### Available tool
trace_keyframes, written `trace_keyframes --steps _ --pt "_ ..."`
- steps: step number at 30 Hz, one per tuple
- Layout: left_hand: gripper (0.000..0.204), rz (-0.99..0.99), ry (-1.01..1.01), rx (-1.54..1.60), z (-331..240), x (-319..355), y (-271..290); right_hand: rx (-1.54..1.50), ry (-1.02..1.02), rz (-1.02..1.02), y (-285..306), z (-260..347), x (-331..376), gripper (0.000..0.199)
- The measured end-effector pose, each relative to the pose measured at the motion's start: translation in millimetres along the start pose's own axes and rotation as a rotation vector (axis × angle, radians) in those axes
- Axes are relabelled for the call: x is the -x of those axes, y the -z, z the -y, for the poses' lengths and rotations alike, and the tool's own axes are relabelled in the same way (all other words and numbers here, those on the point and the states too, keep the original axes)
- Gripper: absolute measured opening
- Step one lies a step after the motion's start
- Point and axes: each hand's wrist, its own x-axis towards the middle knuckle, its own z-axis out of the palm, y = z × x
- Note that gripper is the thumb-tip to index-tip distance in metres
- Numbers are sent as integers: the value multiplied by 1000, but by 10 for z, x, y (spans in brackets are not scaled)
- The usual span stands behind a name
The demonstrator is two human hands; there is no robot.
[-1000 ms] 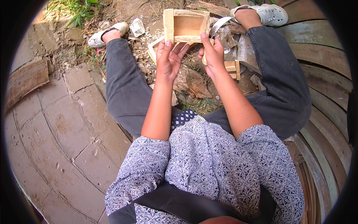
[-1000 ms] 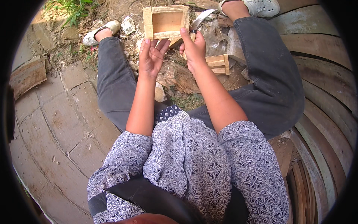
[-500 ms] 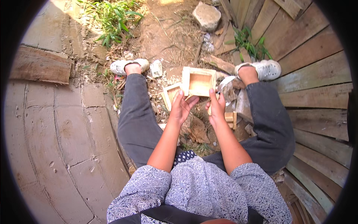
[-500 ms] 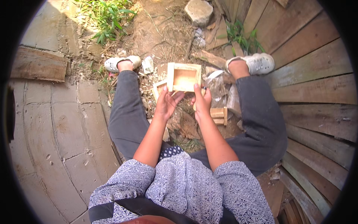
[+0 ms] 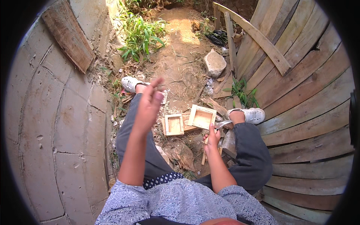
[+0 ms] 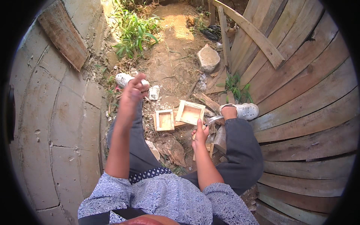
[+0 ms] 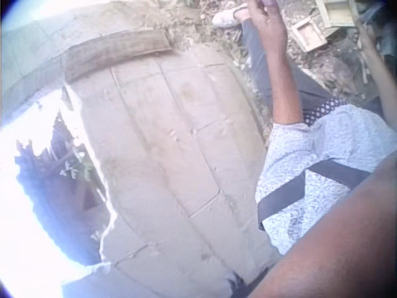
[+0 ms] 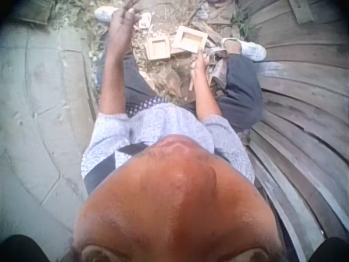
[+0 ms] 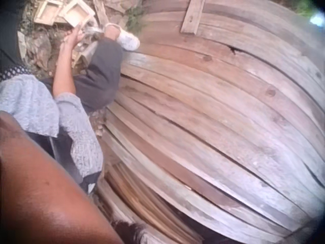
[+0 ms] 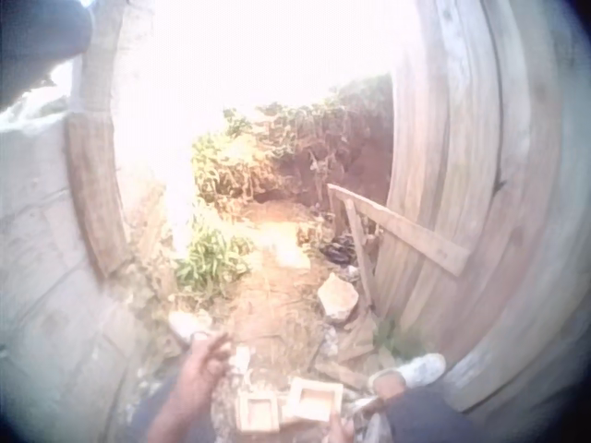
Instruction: The person sits on the ground and uses a knife to carve and shape a small wooden box. They repeatedly cut the edges, inspect the interior, and adjust the wood pieces.
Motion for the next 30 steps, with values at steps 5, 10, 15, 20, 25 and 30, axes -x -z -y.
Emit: trace_keyframes --steps 5,10,15,20,25,30 --pt "53 -391 -520 -260 -1127 -608 870 67 -27 -88 86 -148 -81 45" --pt "52 -401 26 -922 464 -1507 1318 132 -24 -5 -202 -289 -27 48" --pt "51 -355 229 -926 1380 -1309 995 195 -43 -32 -32 -421 58 46" --pt "50 -353 258 -934 1443 -1317 861 195 -54 8 14 -428 233 49" --pt "50 -365 244 -947 1472 -1376 871 197 -64 19 -49 -435 222 50" --pt "49 -368 195 -962 1495 -1535 882 177 -62 13 -102 -417 155 52"
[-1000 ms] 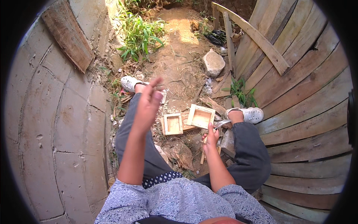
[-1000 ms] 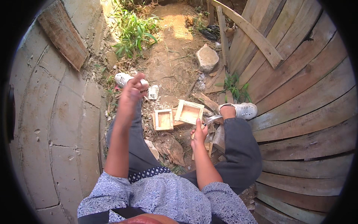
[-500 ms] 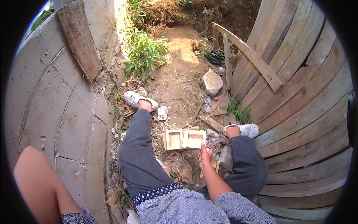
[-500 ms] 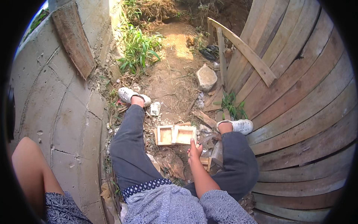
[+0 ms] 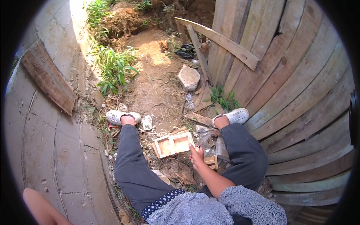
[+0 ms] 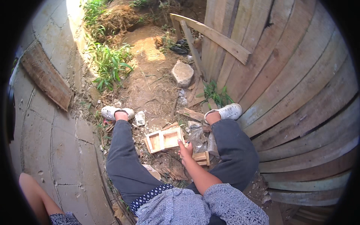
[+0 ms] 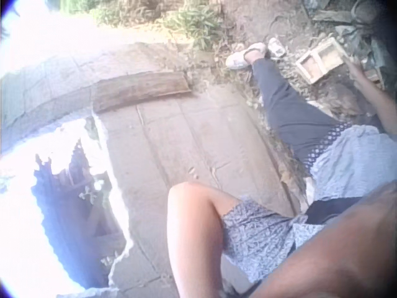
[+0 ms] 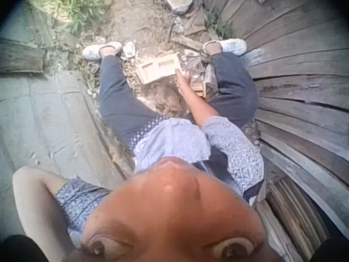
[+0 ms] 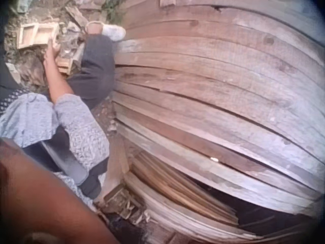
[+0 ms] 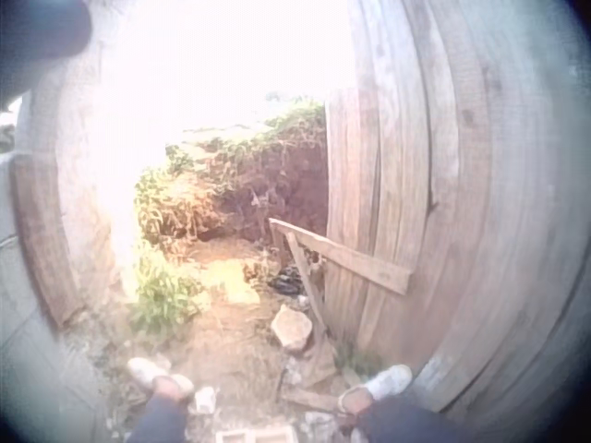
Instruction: The person sits on the ground and uses a knife to carve and shape a small wooden box. They repeatedly cut the edges, inspect the interior, and adjust the wood pieces.
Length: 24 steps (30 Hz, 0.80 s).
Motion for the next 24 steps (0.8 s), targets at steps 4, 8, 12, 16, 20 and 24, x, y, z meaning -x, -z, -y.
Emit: trace_keyframes --steps 4,8,12,16,20,24 --pt "48 11 0 -3 9 21 -73 42 -13 7 -13 -65 31 56" --pt "48 13 2 2 51 59 -113 84 -39 7 36 -131 65 57" --pt "48 9 -19 3 80 -22 -164 103 -30 -29 31 -122 39 58" --pt "47 -9 -59 -13 132 -117 -192 99 -28 -23 -22 -90 40 54" --pt "47 -17 -60 -28 200 -153 -244 107 -28 -22 -31 -128 11 59" --pt "47 -24 -53 -27 208 -166 -331 125 -49 -26 -20 -61 -18 62"
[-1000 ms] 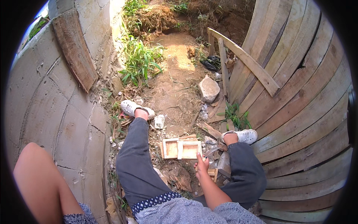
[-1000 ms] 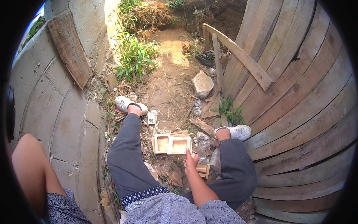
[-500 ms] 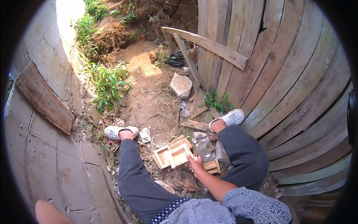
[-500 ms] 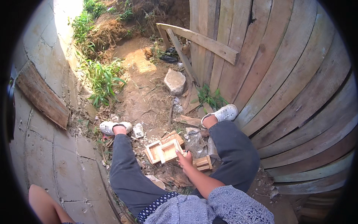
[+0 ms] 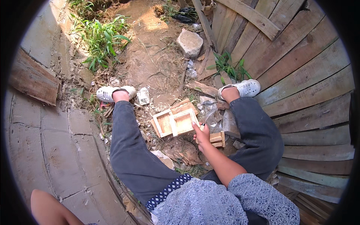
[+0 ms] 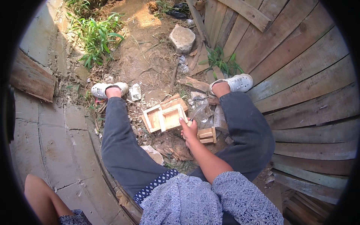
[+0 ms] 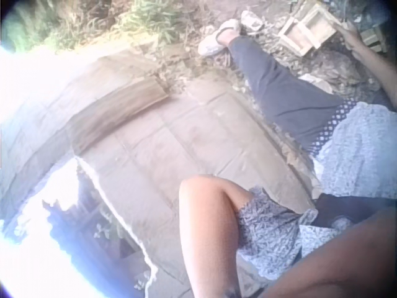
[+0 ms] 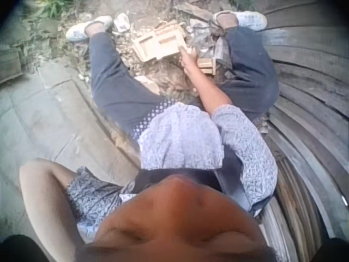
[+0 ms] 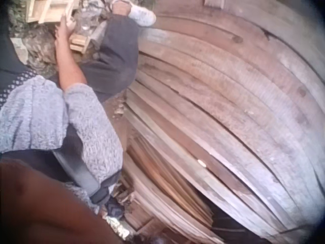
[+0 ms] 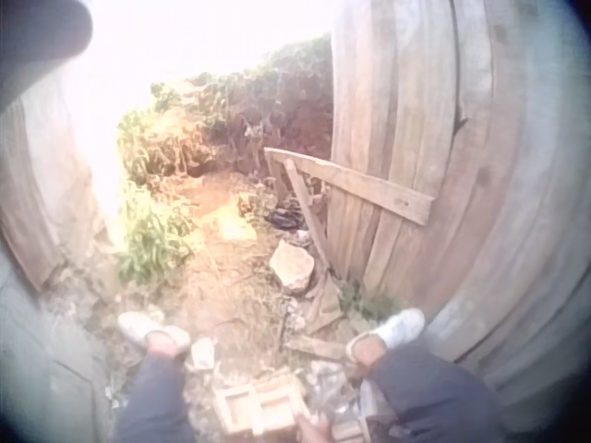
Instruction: The person sits on the ground and uses a knife to carve and shape a small wooden box. They repeatedly cut the edges, inspect the interior, and adjust the wood pieces.
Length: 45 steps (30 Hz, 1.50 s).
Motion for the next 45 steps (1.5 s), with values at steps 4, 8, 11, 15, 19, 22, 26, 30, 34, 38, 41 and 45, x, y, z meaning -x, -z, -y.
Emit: trace_keyframes --steps 4,8,11,15,19,22,26,30,34,38,41,45 --pt "46 -16 -2 7 31 -36 -70 2 -9 -5 58 -31 -65 63" --pt "46 -12 -27 -21 207 -122 -59 -49 3 -17 46 -42 -95 60" --pt "46 -21 -14 -2 290 -191 32 -45 -42 -2 52 -37 -122 60" --pt "46 -222 -136 164 145 -175 520 -54 -18 9 29 23 -213 60" --pt "46 -341 -484 733 -799 969 1975 -34 39 19 48 198 -438 55" --pt "49 475 26 570 -486 1564 973 30 104 -96 314 365 -754 51" --pt "74 561 -166 -88 447 1976 -129 96 115 -112 292 395 -900 52" --pt "71 628 -67 -120 714 2045 -418 155 132 -125 406 279 -932 55" --pt "67 687 -45 -26 776 1998 -563 224 138 -164 415 177 -908 55" --pt "65 690 -13 -3 735 1992 -576 230 181 -171 399 142 -865 54" --pt "62 641 -44 -58 655 1983 -541 201 175 -162 370 185 -821 53" --pt "68 502 -153 70 520 1978 -569 163 145 -26 315 247 -723 49"
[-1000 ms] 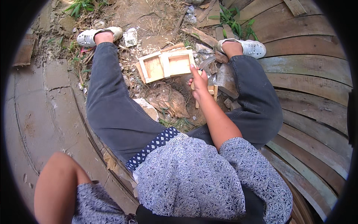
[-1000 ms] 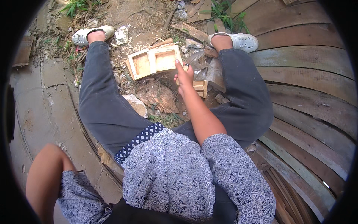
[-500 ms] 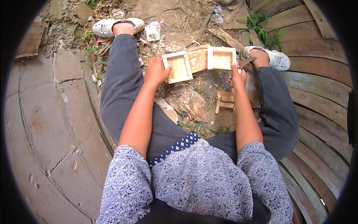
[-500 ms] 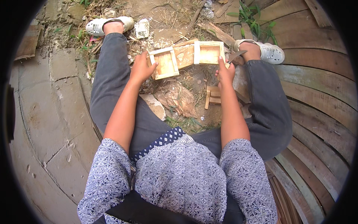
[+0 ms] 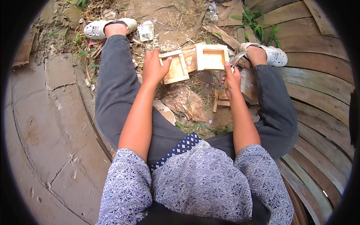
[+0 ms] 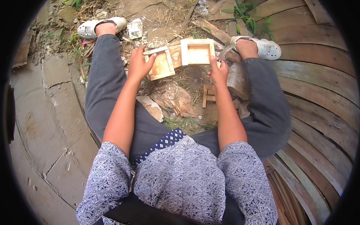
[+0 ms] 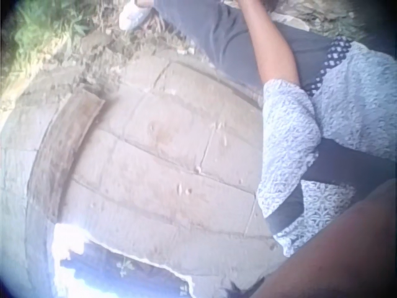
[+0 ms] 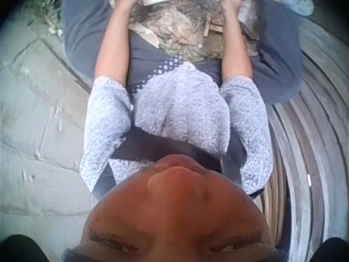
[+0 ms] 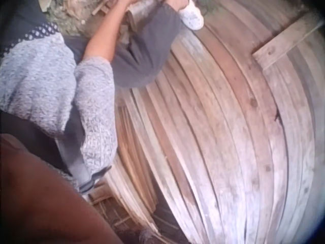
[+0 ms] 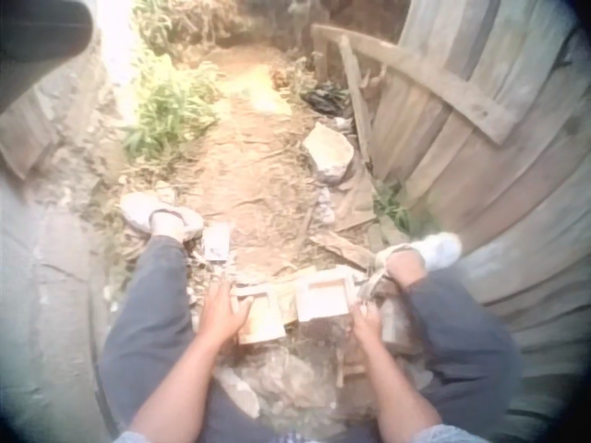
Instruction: The person sits on the ground and uses a knife to carve and shape a small wooden box. They repeatedly cut the edges, inspect the interior, and adjust the wood pieces.
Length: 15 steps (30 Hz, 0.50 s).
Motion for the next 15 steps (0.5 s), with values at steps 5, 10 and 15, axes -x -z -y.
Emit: trace_keyframes --steps 5,10,15 --pt "68 345 223 832 -446 -39 19 -135 25 284 -255 180 238 51" --pt "61 414 288 1048 -497 -15 162 -227 10 372 -416 252 326 47" --pt "52 436 338 1339 -436 -64 147 -284 -24 413 -401 255 239 41"
